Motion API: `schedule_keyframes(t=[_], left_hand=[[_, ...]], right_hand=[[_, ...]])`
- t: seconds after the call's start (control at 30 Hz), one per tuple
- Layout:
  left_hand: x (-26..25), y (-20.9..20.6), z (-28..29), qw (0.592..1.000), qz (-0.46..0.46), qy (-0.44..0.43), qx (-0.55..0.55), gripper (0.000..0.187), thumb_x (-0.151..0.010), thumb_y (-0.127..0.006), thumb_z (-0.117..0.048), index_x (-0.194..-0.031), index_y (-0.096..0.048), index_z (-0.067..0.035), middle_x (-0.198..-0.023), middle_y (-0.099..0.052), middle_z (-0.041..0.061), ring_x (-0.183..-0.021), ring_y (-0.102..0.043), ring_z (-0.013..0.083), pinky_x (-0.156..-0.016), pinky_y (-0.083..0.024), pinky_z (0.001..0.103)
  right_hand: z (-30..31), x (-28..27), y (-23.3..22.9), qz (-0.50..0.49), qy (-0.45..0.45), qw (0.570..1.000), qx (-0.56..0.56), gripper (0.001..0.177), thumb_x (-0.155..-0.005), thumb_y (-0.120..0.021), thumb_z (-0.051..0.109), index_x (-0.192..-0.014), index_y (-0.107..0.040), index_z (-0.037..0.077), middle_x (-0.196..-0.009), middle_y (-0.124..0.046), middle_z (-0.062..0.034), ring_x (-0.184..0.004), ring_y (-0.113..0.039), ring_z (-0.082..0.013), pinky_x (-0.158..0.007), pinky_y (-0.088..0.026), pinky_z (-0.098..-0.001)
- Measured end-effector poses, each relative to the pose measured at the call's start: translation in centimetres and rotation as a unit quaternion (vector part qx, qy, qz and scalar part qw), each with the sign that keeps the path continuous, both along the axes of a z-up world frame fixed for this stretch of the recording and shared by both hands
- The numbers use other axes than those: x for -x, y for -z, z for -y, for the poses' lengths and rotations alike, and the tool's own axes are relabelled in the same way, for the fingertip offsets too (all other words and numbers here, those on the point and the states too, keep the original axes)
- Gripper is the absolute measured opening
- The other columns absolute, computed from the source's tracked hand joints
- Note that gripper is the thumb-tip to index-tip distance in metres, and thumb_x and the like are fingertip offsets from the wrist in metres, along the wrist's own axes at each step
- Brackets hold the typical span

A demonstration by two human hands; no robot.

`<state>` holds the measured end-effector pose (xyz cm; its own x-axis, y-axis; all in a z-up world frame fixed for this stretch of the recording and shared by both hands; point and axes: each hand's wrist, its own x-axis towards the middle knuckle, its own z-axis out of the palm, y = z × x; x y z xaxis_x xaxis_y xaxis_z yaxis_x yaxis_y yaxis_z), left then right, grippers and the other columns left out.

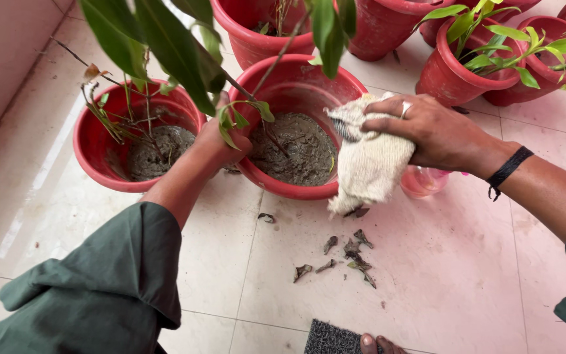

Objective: The person wipes a plant pot with a cloth, cleans the leaves of a potted plant using the cloth, and holds a spray bottle next to the pot.

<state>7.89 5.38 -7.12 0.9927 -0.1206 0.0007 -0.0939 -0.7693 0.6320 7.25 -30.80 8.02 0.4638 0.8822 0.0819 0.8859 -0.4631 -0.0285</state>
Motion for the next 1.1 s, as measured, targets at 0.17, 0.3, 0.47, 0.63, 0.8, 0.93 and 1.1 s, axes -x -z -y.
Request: schedule_keyframes(t=[0.17, 0.3, 0.47, 0.63, 0.8, 0.93, 1.1], left_hand=[[1.8, -2.9, 0.7, 0.996, -0.053, -0.06, 0.046, 0.096, -0.082, -0.057, -0.009, -0.155, -0.001, 0.015, -0.109, -0.068, 0.032, -0.106, -0.07, 0.0386, -0.089, -0.056, 0.041], [2.5, -5.0, 1.4, 0.991, -0.101, -0.068, 0.046, 0.102, -0.077, -0.056, -0.006, -0.154, 0.007, 0.016, -0.102, -0.071, 0.031, -0.097, -0.074, 0.0368, -0.083, -0.06, 0.04], [3.7, -6.3, 2.2, 0.991, -0.094, -0.086, 0.03, 0.104, -0.08, -0.062, -0.008, -0.156, 0.005, 0.01, -0.116, -0.062, 0.033, -0.094, -0.075, 0.0403, -0.081, -0.062, 0.042], [4.8, -6.8, 3.6, 0.991, -0.061, -0.105, -0.063, 0.106, -0.079, -0.072, -0.015, -0.154, -0.002, 0.012, -0.125, -0.051, 0.041, -0.1, -0.064, 0.0485, -0.088, -0.055, 0.048], [7.2, -9.5, 5.7, 0.965, -0.118, -0.011, -0.233, 0.064, -0.096, -0.058, -0.031, -0.141, -0.049, 0.013, -0.133, -0.059, 0.033, -0.113, -0.068, 0.0398, -0.097, -0.055, 0.048], [9.8, -12.9, 8.2, 0.896, -0.153, 0.124, -0.397, 0.059, -0.1, -0.052, -0.053, -0.136, -0.059, -0.006, -0.149, -0.039, 0.036, -0.134, -0.047, 0.0464, -0.108, -0.043, 0.058], [10.7, -12.8, 10.5, 0.915, -0.114, 0.228, -0.313, 0.019, -0.095, -0.059, -0.017, -0.103, -0.075, -0.01, -0.105, -0.078, 0.012, -0.1, -0.074, 0.0269, -0.098, -0.051, 0.045]], right_hand=[[-0.7, 2.0, 0.7, -0.011, 0.057, 0.997, -0.05, 0.067, -0.069, -0.088, 0.027, -0.129, -0.061, 0.016, -0.139, -0.059, -0.0136, -0.124, -0.059, -0.0343, -0.101, -0.05, -0.0459], [-1.3, 4.3, 1.6, 0.004, 0.116, 0.991, -0.064, 0.07, -0.067, -0.089, 0.03, -0.129, -0.06, 0.013, -0.139, -0.058, -0.0167, -0.125, -0.057, -0.0383, -0.102, -0.05, -0.0479], [-3.2, 7.8, 2.3, 0.007, 0.177, 0.981, -0.077, 0.081, -0.059, -0.093, 0.035, -0.129, -0.06, 0.011, -0.134, -0.056, -0.0215, -0.125, -0.055, -0.0437, -0.1, -0.051, -0.0491], [-5.7, 10.2, 2.5, 0.002, 0.148, 0.985, -0.091, 0.077, -0.063, -0.093, 0.038, -0.126, -0.06, 0.009, -0.125, -0.058, -0.0202, -0.115, -0.058, -0.0409, -0.094, -0.054, -0.0499], [-6.1, 9.8, 2.8, 0.009, 0.095, 0.994, -0.058, 0.073, -0.066, -0.089, 0.033, -0.13, -0.061, 0.01, -0.129, -0.061, -0.0241, -0.108, -0.059, -0.0398, -0.087, -0.053, -0.05], [-5.0, 8.0, 2.4, 0.052, 0.02, 0.996, -0.064, 0.063, -0.071, -0.087, 0.034, -0.127, -0.064, 0.014, -0.126, -0.066, -0.02, -0.114, -0.061, -0.0383, -0.092, -0.052, -0.0512], [-3.9, 6.5, 1.2, 0.021, 0.043, 0.998, -0.027, 0.063, -0.069, -0.087, 0.028, -0.126, -0.066, 0.013, -0.129, -0.065, -0.0164, -0.11, -0.063, -0.0352, -0.093, -0.05, -0.0502]])
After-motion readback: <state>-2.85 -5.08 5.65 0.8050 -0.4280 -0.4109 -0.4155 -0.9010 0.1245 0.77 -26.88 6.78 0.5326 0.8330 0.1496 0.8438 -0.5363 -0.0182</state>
